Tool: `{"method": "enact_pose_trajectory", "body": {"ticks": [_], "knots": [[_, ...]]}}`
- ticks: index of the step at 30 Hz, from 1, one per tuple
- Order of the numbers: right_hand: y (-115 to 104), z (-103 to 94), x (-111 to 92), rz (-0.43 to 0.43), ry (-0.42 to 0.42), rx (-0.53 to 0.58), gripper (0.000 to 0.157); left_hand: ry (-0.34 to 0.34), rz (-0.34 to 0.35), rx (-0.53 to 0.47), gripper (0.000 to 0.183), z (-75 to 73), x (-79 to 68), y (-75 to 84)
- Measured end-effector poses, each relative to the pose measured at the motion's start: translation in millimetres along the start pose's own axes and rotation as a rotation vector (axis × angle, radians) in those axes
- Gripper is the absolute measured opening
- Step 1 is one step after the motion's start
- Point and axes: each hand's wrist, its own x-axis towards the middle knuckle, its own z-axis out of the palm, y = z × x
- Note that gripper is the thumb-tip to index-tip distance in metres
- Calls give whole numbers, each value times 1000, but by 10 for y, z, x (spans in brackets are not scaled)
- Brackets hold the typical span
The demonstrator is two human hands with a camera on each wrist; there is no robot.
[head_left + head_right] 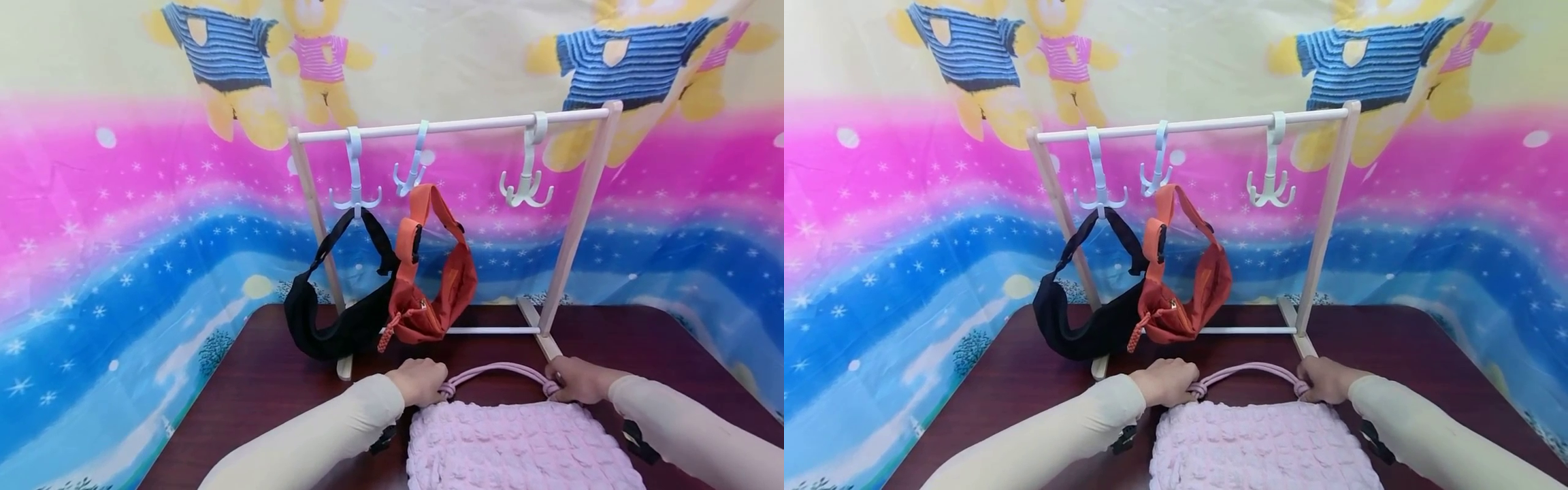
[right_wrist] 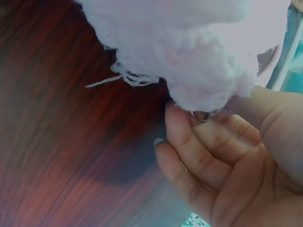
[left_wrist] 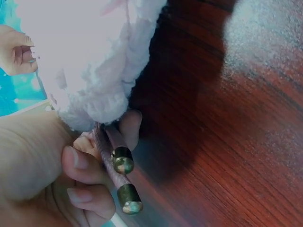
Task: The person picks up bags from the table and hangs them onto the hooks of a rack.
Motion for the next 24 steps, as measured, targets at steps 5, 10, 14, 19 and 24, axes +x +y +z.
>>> {"method": "enact_pose_trajectory", "body": {"ticks": [5,10,14,19,24], "knots": [[23,7,1,-10,7,10,21,19,30,25,27,17,18,-28],[53,12,-6,16,-14,15,18,46,43,14,33,29,37,-54],[81,11,-7,-34,-23,51,17,51,43,-23,38,5,24,-66],[110,-11,-9,-119,-27,109,19,49,36,-67,36,-18,-4,-58],[134,-30,-11,-142,-44,173,16,62,32,-117,35,-9,-30,-61]]}}
